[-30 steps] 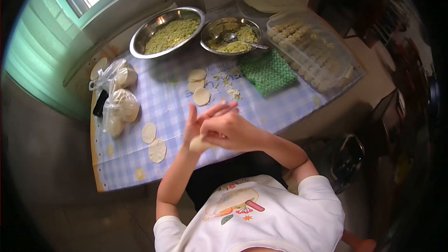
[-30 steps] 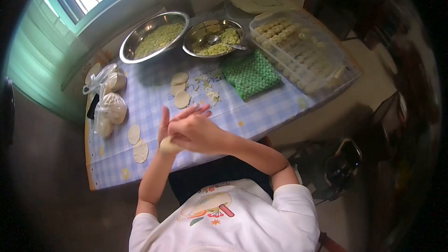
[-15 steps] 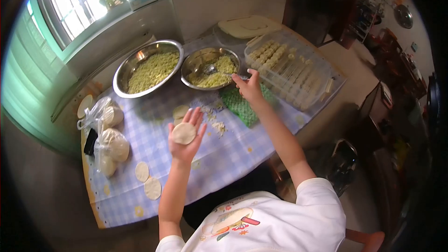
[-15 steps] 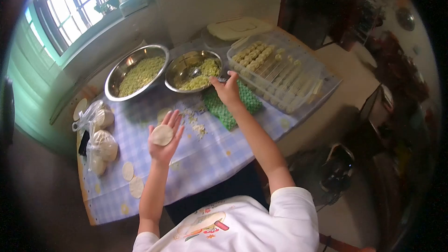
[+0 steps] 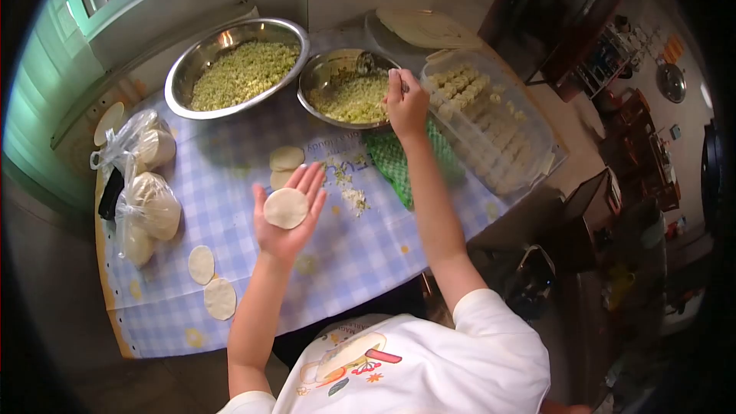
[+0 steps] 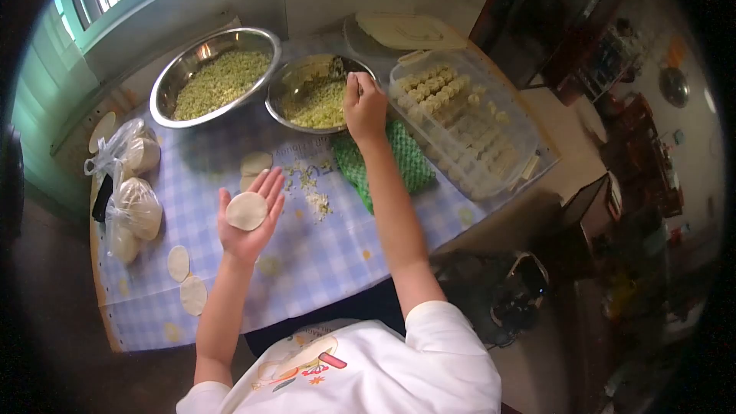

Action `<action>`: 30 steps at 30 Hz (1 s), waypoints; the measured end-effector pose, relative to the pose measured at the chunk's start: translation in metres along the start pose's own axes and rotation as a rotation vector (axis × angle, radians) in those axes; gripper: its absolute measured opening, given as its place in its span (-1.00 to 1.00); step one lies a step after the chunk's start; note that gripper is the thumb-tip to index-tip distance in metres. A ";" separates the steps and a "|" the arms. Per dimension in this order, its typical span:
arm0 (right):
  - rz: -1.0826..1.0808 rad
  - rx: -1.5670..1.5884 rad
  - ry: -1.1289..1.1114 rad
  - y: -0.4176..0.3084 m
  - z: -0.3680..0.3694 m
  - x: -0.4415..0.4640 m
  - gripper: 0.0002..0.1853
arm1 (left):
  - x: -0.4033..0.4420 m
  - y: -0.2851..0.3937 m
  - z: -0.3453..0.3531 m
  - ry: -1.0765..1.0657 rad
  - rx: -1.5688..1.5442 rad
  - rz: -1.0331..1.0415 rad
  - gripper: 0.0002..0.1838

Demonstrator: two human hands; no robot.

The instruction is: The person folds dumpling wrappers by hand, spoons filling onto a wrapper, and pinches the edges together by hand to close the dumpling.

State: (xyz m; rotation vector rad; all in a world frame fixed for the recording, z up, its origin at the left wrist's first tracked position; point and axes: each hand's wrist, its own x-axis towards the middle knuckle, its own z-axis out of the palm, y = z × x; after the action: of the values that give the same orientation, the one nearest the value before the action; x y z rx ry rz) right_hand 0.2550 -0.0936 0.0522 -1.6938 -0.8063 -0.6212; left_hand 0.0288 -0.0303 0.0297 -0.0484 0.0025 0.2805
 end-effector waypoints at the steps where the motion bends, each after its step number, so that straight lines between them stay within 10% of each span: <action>1: -0.057 -0.020 -0.029 0.001 -0.001 -0.004 -0.77 | -0.002 -0.003 0.000 0.006 0.005 -0.029 -0.35; 10: 0.023 0.021 -0.364 -0.010 -0.002 -0.006 -0.77 | 0.001 -0.012 -0.011 -0.014 0.035 -0.065 -0.31; 20: 0.565 0.613 -0.077 0.002 -0.005 0.004 -0.77 | 0.002 -0.012 -0.013 -0.020 0.041 -0.089 -0.29; 30: 0.558 0.655 -0.054 -0.013 -0.034 0.015 -0.81 | 0.000 -0.009 -0.016 0.000 -0.030 -0.050 -0.46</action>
State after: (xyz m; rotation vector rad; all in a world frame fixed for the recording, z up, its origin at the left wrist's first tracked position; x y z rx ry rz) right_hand 0.2544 -0.1214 0.0804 -1.2370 -0.4602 0.0801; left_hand 0.0316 -0.0397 0.0145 -0.0781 -0.0033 0.2308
